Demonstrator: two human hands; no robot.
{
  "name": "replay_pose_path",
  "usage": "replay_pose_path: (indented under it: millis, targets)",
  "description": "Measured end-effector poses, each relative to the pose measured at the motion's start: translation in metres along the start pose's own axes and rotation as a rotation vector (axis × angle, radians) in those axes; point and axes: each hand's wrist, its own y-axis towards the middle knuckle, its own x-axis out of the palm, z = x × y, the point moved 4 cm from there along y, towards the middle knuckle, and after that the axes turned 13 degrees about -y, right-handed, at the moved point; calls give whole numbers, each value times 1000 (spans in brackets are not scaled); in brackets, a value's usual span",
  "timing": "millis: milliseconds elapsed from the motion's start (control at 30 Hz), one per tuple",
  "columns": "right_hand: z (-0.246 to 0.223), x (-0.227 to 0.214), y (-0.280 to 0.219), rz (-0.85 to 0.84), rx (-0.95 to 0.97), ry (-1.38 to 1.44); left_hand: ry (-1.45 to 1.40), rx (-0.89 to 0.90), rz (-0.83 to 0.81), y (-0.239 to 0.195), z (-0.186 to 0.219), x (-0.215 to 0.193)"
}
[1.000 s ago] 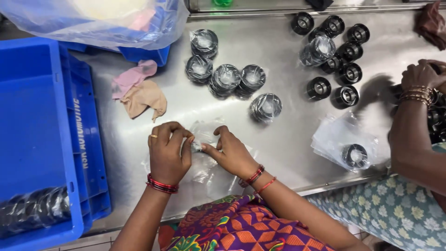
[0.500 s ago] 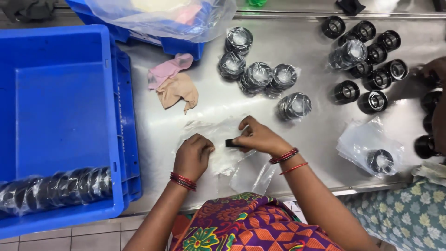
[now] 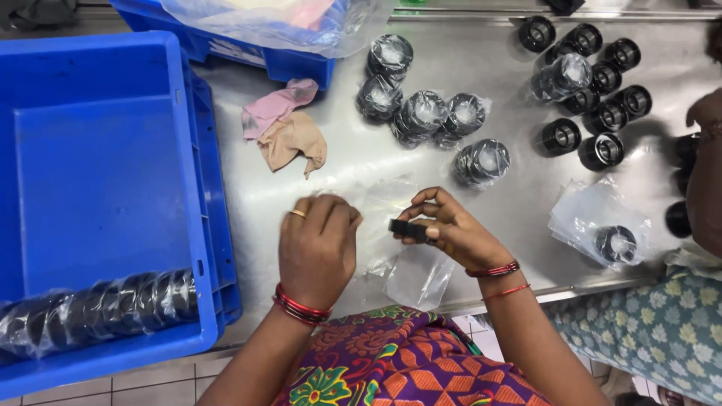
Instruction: Packing small circular metal parts into plastic bags on a production floor.
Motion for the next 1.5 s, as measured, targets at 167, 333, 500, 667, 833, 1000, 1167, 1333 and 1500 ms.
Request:
replay_pose_path:
  millis: [167, 333, 500, 667, 833, 1000, 1167, 1333, 1500]
  targets:
    - [11, -19, -10, 175, -79, 29, 101, 171, -32, -20, -41, 41]
    - [15, -23, -29, 264, -43, 16, -106, -80, -268, -40, -77, 83]
    - [27, -17, -26, 205, -5, -63, -377, -298, -262, -33, -91, 76]
    - [34, 5, -12, 220, 223, -180, -560, -428, -251, -41, -108, 80]
    - [20, 23, -1, 302, 306, -314, -761, -208, -185, -38, -99, 66]
    - [53, 21, 10, 150, 0, -286, -309, 73, -122, -28, -66, 39]
    - [66, 33, 23, 190, -180, -389, -396, 145, -14, -24, -41, 22]
    - [4, 62, 23, 152, -219, -459, -478, 151, 64, -2, -14, 10]
    - [4, 62, 29, 162, -500, -682, -482, 155, -47, 22, -5, 10]
